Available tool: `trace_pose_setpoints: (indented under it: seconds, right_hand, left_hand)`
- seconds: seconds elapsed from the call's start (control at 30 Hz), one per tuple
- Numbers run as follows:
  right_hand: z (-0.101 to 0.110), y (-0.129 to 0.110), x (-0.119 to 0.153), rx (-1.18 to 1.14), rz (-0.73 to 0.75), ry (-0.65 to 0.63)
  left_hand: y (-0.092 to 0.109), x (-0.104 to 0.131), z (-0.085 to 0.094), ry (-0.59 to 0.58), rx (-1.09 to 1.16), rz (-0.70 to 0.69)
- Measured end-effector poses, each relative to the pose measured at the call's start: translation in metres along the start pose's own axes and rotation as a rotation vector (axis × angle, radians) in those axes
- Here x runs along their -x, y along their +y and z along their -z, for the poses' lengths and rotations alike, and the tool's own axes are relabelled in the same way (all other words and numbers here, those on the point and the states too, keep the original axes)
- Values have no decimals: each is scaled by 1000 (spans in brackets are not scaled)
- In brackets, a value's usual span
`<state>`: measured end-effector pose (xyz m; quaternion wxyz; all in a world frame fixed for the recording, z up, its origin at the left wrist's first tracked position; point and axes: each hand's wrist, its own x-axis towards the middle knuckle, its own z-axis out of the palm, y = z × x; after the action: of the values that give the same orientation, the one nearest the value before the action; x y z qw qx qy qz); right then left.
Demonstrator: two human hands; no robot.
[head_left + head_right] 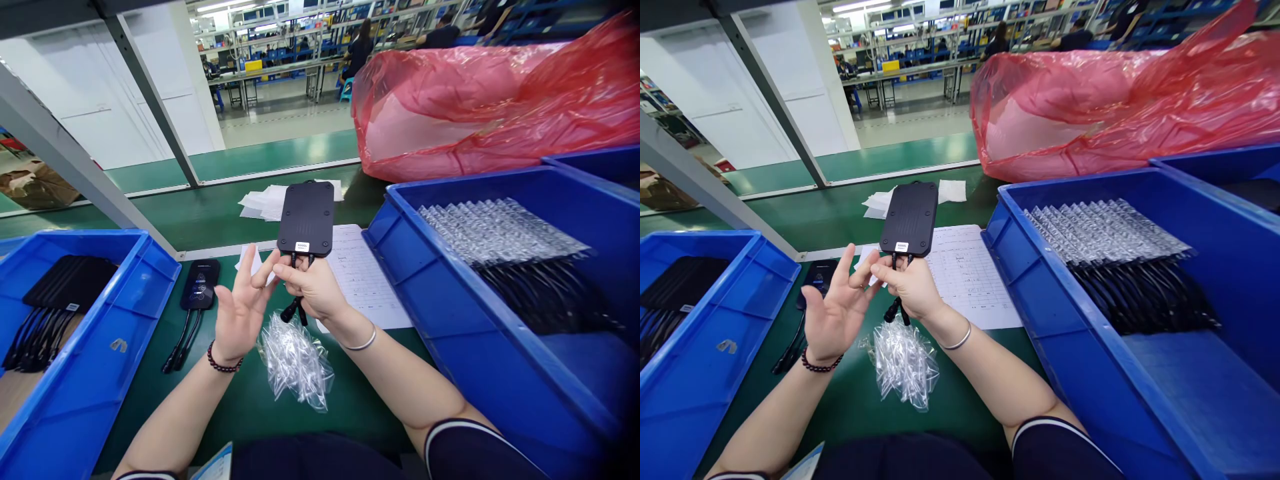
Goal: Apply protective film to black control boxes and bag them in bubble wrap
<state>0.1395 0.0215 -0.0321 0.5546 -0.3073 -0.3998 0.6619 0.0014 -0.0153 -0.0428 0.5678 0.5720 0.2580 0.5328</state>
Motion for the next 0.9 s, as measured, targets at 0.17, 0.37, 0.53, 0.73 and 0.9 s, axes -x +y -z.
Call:
trace_pose_setpoints:
  seconds: [0.17, 0.37, 0.53, 0.73, 0.9]
  right_hand:
    - [-1, -2, 0, -5, -16, 26]
    - [1, 1, -2, 39, -8, 86]
    - [1, 0, -2, 39, -19, 55]
    - [0, -3, 0, 18, -29, 37]
    - [-1, 1, 0, -49, -35, 13]
  left_hand:
    - [8, -7, 3, 3, 196, 155]
    - [7, -9, 2, 12, 87, 171]
    - [1, -6, -1, 35, 117, 98]
    - [-10, -1, -2, 22, -68, -61]
    - [-13, 2, -2, -11, -113, -90]
